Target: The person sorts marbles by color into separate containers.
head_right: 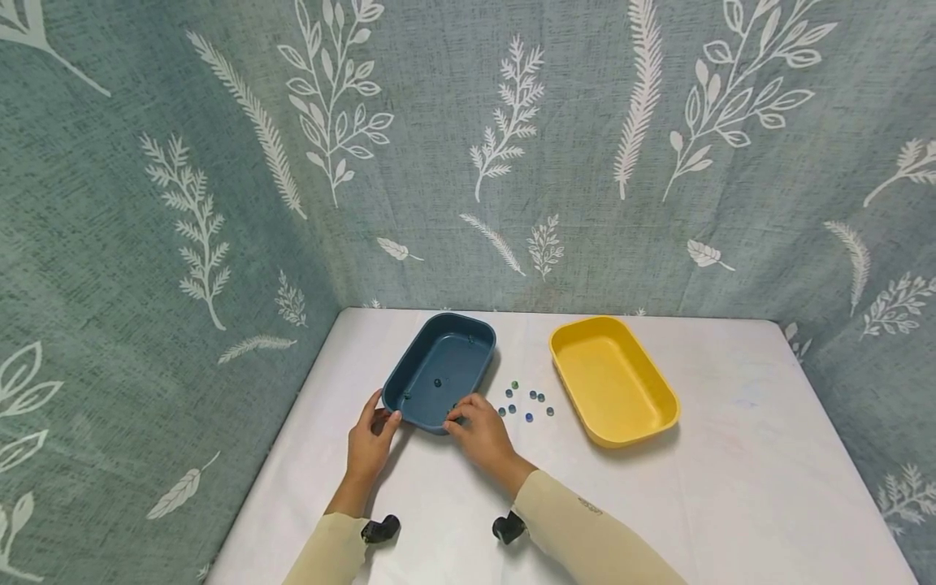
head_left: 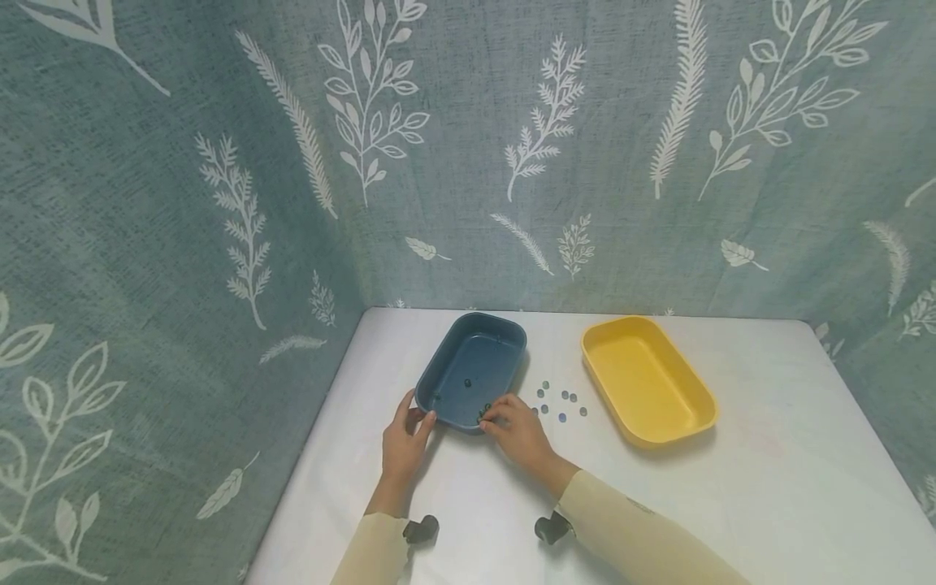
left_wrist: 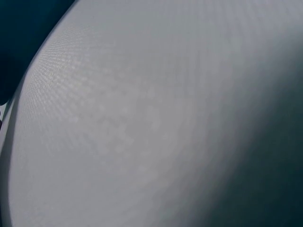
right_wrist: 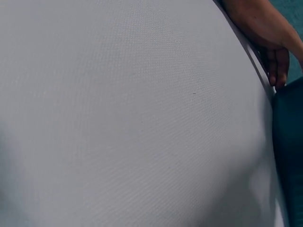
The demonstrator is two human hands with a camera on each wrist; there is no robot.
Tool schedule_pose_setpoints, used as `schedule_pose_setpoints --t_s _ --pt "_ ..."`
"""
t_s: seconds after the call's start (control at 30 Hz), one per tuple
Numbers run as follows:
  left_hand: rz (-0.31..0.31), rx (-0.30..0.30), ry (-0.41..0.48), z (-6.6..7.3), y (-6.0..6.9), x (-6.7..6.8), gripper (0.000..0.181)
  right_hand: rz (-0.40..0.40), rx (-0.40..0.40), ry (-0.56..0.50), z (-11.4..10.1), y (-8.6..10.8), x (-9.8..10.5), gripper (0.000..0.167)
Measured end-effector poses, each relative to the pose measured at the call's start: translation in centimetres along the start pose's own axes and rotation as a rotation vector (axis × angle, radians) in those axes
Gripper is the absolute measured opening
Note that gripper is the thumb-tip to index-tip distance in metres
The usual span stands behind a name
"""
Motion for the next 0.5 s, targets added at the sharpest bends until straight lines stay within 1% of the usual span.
schedule_pose_setpoints --t_s 0.17,0.37,0.5 --pt "-0.003 -0.007 0.009 0.2 0.1 0.1 0.068 0.036 0.01 -0.02 0.6 0.2 0.4 0.012" --pt "-0.003 -0.013 0.004 0.1 0.1 0.1 0.068 0.061 -0.054 0.001 1.8 0.4 1.3 0.006" --pt "-0.003 -0.016 -0.003 0.1 0.0 0.0 0.068 0.091 -0.053 0.004 2.7 0.3 2.3 0.009"
Point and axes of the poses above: each hand's wrist, its own y-axis away from the middle knuckle, its own x-axis out of the back of the hand, z = x × y, the point moved 2 cm from there along -y, towards the middle knuckle, and after that the axes turned 2 degrees about -z, right-handed, at the moved point
